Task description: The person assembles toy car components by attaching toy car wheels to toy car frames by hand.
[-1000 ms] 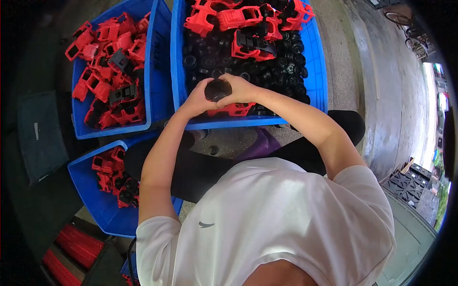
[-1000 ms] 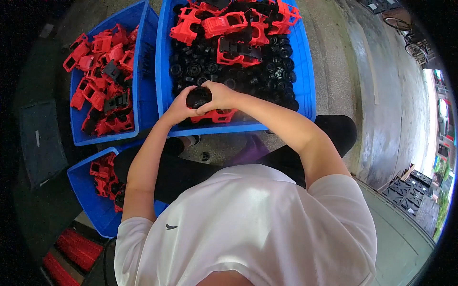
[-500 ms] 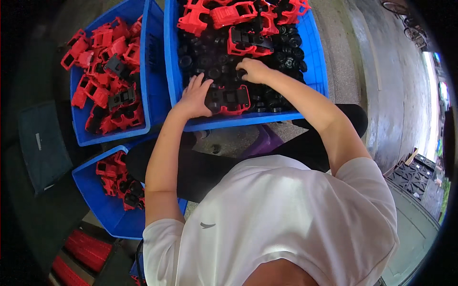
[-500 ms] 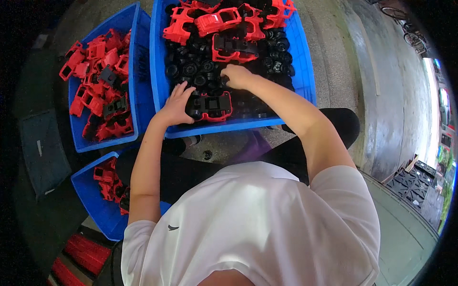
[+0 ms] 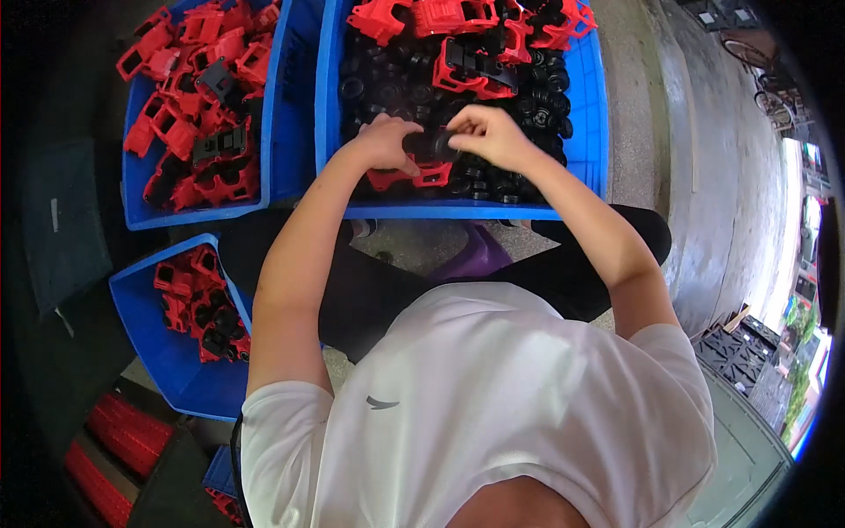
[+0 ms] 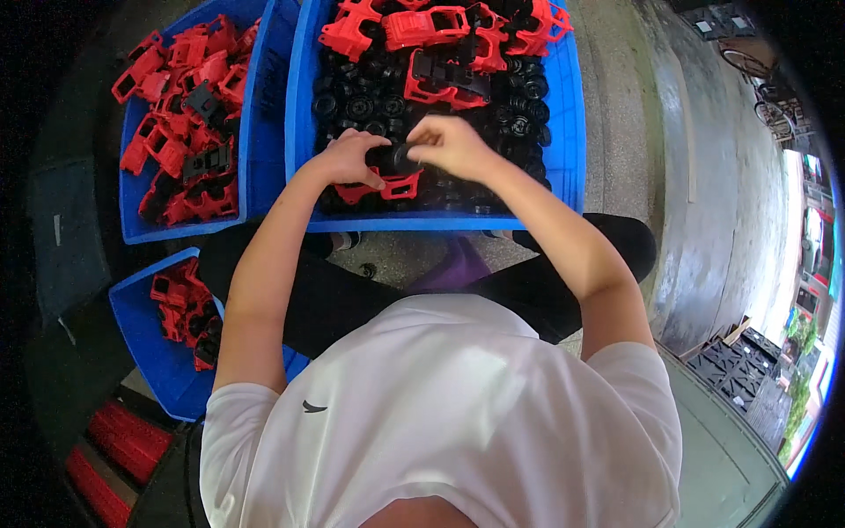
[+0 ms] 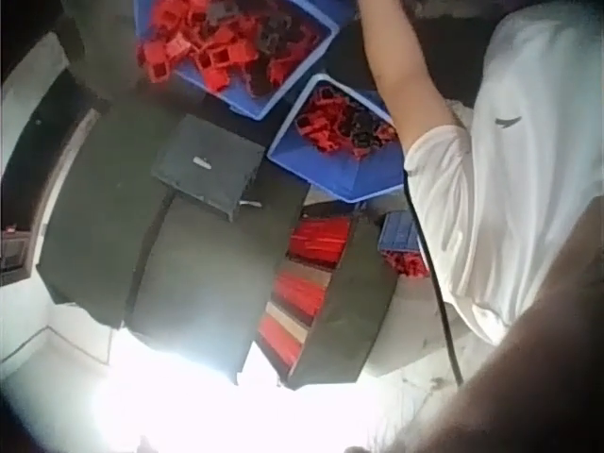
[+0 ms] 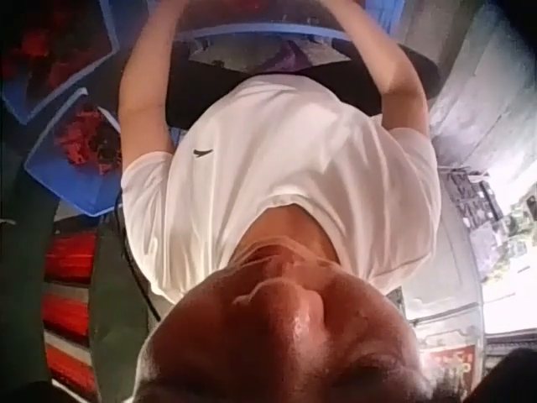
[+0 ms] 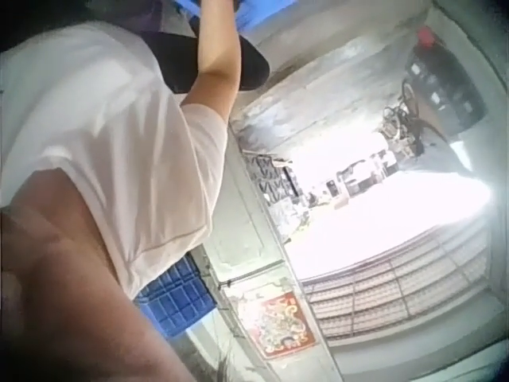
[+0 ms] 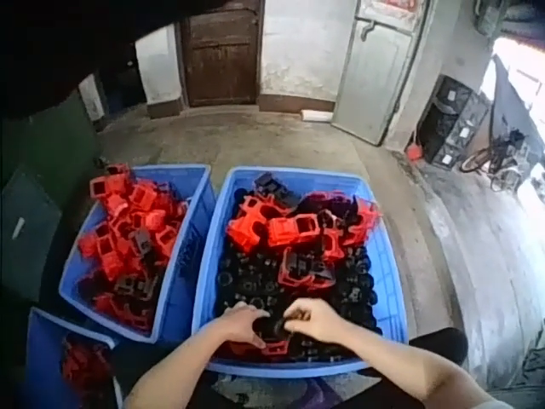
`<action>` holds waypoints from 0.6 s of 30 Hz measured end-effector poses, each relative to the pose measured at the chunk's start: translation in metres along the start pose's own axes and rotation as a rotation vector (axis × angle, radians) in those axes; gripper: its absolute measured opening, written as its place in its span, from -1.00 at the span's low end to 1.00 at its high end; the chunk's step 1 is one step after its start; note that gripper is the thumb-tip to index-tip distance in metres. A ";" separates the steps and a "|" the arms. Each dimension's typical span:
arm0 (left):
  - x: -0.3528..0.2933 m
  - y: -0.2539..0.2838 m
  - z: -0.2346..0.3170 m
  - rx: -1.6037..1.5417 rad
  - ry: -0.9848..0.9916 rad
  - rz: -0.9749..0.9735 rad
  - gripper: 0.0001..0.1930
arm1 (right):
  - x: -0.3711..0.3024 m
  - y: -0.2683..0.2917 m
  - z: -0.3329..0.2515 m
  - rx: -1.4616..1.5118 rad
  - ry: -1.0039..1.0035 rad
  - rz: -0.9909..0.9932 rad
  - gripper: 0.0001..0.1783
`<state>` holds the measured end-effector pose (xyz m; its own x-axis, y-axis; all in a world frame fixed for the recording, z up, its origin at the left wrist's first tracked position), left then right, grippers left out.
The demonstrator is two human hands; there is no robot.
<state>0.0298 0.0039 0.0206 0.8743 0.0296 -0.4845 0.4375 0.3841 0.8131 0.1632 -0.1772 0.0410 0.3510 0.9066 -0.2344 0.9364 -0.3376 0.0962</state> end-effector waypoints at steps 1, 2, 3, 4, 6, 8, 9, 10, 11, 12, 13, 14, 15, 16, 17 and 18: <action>0.001 0.001 0.000 0.000 -0.002 0.006 -0.11 | -0.007 -0.009 -0.002 -0.045 0.046 -0.020 -0.74; 0.003 -0.001 -0.002 -0.012 -0.006 -0.008 -0.10 | -0.010 -0.017 -0.001 -0.132 0.094 0.000 -0.73; 0.005 -0.003 -0.004 -0.023 -0.009 -0.023 -0.08 | -0.012 -0.023 0.002 -0.218 0.143 0.021 -0.72; 0.006 -0.005 -0.006 -0.020 -0.009 -0.021 -0.08 | -0.011 -0.029 0.003 -0.218 0.133 0.068 -0.72; 0.008 -0.008 -0.008 -0.031 -0.018 -0.012 -0.07 | -0.009 -0.031 0.003 -0.242 0.163 0.070 -0.72; 0.004 -0.005 -0.006 -0.040 -0.016 -0.006 -0.07 | -0.009 -0.033 0.002 -0.251 0.214 0.063 -0.72; 0.002 -0.003 -0.005 -0.052 -0.012 0.005 -0.07 | -0.009 -0.033 0.004 -0.248 0.211 0.067 -0.72; 0.002 -0.005 -0.008 -0.050 -0.013 0.004 -0.07 | -0.008 -0.034 0.004 -0.246 0.191 0.071 -0.72; 0.002 -0.009 -0.011 -0.064 -0.024 0.018 -0.08 | -0.007 -0.035 0.004 -0.244 0.170 0.075 -0.72; 0.003 -0.011 -0.013 -0.077 -0.036 0.033 -0.08 | -0.006 -0.036 0.004 -0.244 0.170 0.076 -0.72; 0.002 -0.008 -0.010 -0.077 -0.037 0.034 -0.08 | -0.004 -0.038 0.005 -0.275 0.251 0.055 -0.72; 0.001 -0.004 -0.007 -0.054 -0.032 0.014 -0.09 | -0.003 -0.038 0.006 -0.306 0.332 0.033 -0.72; 0.000 -0.002 -0.004 -0.031 -0.027 -0.005 -0.10 | -0.002 -0.037 0.008 -0.308 0.332 0.034 -0.72; -0.001 -0.004 -0.006 -0.031 -0.026 -0.003 -0.10 | -0.001 -0.037 0.008 -0.386 0.423 0.042 -0.72; -0.002 -0.007 -0.008 -0.049 -0.039 0.052 -0.14 | 0.000 -0.037 0.008 -0.464 0.514 0.051 -0.72; -0.002 -0.008 -0.009 -0.067 -0.053 0.107 -0.18 | 0.000 -0.040 0.009 -0.500 0.562 0.081 -0.73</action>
<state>0.0221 0.0093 0.0119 0.9259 0.0259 -0.3769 0.3274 0.4426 0.8348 0.1257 -0.1657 0.0284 0.2357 0.9219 0.3076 0.7456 -0.3746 0.5512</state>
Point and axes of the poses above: each hand's wrist, its own x-axis towards the middle knuckle, its own y-axis out of the back of the hand, z = x × y, the point moved 1 cm from there along x, towards the middle knuckle, and after that the axes turned 12 degrees about x, right-handed, at the moved point
